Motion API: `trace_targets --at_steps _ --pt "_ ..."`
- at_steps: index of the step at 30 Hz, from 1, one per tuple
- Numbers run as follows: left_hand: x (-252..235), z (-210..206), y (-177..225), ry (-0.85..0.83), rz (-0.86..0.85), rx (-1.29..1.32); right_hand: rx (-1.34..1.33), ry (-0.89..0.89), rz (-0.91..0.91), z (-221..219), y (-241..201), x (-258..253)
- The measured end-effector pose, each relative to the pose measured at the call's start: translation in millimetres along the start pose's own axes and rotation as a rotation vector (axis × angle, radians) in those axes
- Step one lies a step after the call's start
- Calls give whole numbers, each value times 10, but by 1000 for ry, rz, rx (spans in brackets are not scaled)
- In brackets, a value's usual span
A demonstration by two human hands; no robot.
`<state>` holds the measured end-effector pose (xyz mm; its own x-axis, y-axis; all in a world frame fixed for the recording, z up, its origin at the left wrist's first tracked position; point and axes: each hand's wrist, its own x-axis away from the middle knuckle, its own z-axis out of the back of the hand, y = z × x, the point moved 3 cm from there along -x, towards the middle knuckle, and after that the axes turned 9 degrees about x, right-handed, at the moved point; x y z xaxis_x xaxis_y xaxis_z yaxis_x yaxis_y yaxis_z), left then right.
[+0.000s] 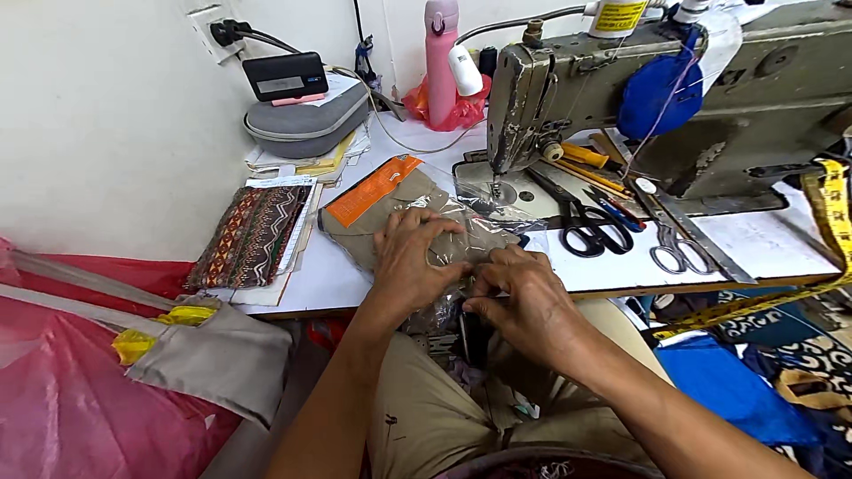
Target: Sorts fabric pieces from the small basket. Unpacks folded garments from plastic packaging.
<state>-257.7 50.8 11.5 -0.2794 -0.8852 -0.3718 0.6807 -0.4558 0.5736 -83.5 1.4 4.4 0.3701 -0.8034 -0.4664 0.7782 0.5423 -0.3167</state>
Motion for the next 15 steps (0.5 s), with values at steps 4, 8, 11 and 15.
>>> trace_targets --at_steps 4,8,11,15 --pt "13 -63 -9 49 -5 -12 4 -34 85 -9 13 27" --pt "39 -92 -38 92 -4 28 -32 -94 50 5 61 16" --pt "41 -65 -78 87 20 92 -56 -160 -68 -4 92 0" --pt "55 -52 -110 61 6 121 -75 -238 -112 -11 60 -45"
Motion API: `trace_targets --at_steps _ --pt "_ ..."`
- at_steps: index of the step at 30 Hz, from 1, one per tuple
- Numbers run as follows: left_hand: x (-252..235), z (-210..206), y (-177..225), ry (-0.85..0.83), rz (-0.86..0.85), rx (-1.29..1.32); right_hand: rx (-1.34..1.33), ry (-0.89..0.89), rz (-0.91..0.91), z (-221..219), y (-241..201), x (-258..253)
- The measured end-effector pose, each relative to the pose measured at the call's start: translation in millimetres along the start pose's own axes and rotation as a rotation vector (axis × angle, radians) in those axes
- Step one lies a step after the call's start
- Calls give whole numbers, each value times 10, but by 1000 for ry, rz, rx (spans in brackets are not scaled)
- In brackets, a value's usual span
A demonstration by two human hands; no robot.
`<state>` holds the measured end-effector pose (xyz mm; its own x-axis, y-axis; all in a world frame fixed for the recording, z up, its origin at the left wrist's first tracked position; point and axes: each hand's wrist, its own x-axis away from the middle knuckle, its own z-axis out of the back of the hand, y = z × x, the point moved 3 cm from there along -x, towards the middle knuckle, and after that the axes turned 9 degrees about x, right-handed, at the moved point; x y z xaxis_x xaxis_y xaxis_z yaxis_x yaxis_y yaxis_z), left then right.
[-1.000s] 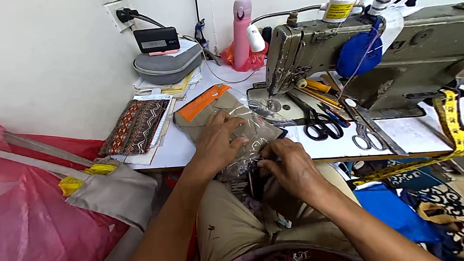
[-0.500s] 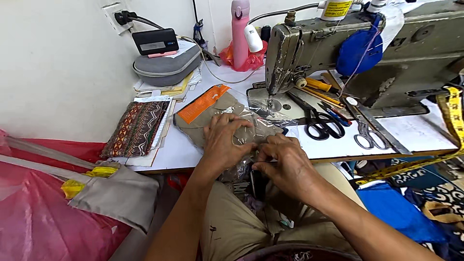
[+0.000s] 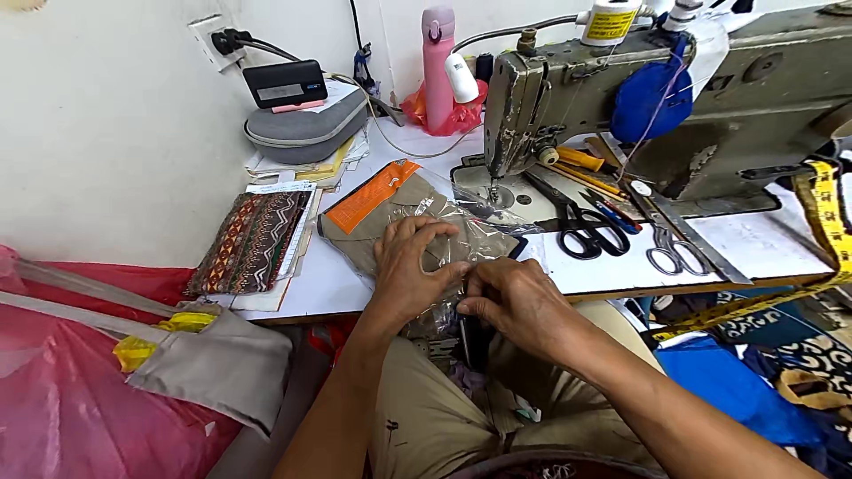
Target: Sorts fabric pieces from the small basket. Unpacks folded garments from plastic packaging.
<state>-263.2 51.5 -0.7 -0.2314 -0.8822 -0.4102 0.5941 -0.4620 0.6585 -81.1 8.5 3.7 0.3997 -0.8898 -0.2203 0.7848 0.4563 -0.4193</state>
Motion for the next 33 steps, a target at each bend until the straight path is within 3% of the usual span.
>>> trace_targets --at_steps 7,11,22,28,33 --pt "25 149 -91 -202 -95 85 32 -101 -17 7 -42 -57" --pt "92 285 -126 -352 -83 217 -100 -138 -67 14 7 -79" --pt "105 341 -107 -433 -139 216 -206 -166 -93 15 12 -74" --pt "-154 151 115 -324 -159 191 -113 -12 -49 -58 -30 -9" --pt "-452 -22 319 -574 -5 -117 42 174 4 -107 -52 90"
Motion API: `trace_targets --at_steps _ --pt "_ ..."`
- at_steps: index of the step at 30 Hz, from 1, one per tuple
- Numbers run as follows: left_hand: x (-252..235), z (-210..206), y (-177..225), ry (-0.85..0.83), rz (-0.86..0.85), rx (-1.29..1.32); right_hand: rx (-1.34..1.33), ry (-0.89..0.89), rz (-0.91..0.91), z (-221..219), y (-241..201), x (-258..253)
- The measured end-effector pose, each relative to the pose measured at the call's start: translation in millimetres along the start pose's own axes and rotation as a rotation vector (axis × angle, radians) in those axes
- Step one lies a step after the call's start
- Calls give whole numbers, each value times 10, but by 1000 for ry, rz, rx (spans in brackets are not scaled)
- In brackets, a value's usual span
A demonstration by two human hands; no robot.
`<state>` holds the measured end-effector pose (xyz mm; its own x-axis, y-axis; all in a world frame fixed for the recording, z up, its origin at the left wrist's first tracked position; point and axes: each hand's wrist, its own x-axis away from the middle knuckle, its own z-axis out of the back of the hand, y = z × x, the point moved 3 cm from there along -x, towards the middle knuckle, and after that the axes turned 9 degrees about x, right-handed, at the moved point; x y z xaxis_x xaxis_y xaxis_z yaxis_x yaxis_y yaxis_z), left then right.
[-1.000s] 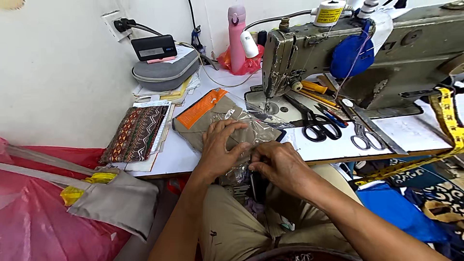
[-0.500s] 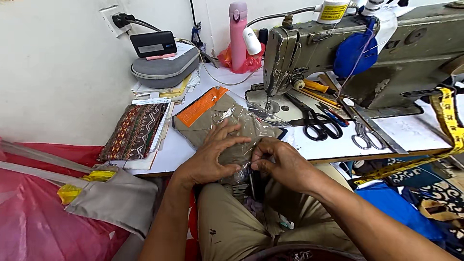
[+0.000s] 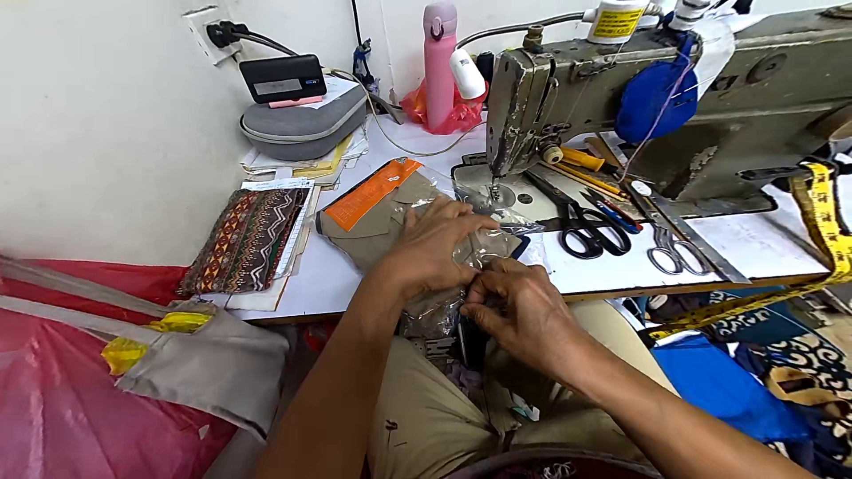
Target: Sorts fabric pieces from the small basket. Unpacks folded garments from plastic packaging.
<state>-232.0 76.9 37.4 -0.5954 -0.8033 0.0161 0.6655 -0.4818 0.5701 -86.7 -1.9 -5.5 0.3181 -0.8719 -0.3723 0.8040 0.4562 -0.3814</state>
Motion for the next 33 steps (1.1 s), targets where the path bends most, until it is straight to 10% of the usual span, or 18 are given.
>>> trace_targets --at_steps 19,33 --pt "-165 -66 234 73 93 -192 43 14 297 165 80 -65" --pt "-212 -14 110 87 133 -205 35 -254 -98 186 78 -261"
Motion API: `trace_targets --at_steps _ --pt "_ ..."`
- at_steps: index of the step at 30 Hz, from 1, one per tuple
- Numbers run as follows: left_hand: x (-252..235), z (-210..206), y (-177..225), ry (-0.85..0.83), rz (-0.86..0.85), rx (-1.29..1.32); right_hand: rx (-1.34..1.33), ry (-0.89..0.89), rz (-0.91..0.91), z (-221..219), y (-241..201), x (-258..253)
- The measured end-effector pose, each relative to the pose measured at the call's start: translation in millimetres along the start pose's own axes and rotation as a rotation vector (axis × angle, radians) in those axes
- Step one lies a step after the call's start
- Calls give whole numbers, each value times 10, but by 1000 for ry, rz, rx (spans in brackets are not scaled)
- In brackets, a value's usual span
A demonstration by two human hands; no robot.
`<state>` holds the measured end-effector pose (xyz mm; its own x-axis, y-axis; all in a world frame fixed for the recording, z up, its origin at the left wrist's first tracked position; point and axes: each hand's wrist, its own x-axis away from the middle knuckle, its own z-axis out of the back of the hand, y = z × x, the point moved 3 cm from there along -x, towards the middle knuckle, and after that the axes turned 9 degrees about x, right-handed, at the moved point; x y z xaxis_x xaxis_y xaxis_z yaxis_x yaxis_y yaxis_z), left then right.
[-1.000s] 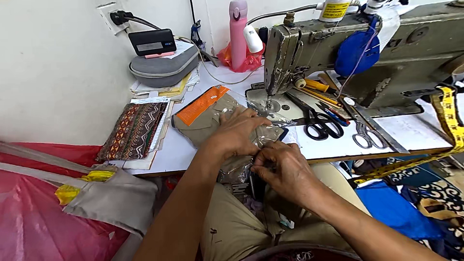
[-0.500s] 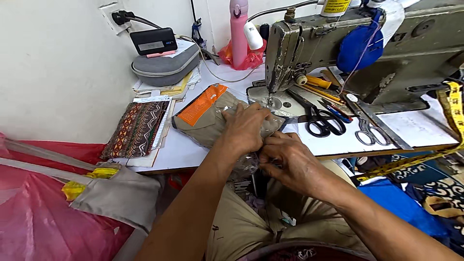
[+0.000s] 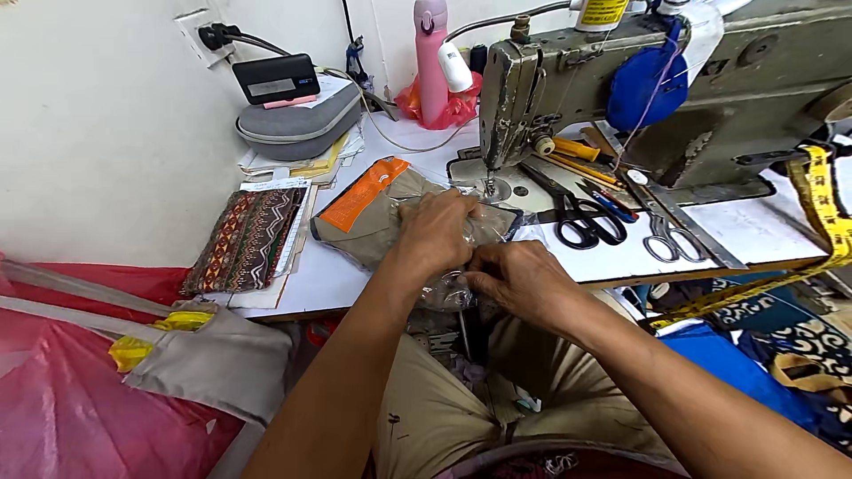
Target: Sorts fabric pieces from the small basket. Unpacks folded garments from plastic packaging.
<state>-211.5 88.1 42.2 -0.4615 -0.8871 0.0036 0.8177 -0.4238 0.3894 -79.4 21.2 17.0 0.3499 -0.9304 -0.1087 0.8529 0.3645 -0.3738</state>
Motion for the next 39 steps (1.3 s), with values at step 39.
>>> trace_targets --at_steps 39 --pt "1363 -62 -458 830 -271 993 244 177 683 -44 -50 -125"
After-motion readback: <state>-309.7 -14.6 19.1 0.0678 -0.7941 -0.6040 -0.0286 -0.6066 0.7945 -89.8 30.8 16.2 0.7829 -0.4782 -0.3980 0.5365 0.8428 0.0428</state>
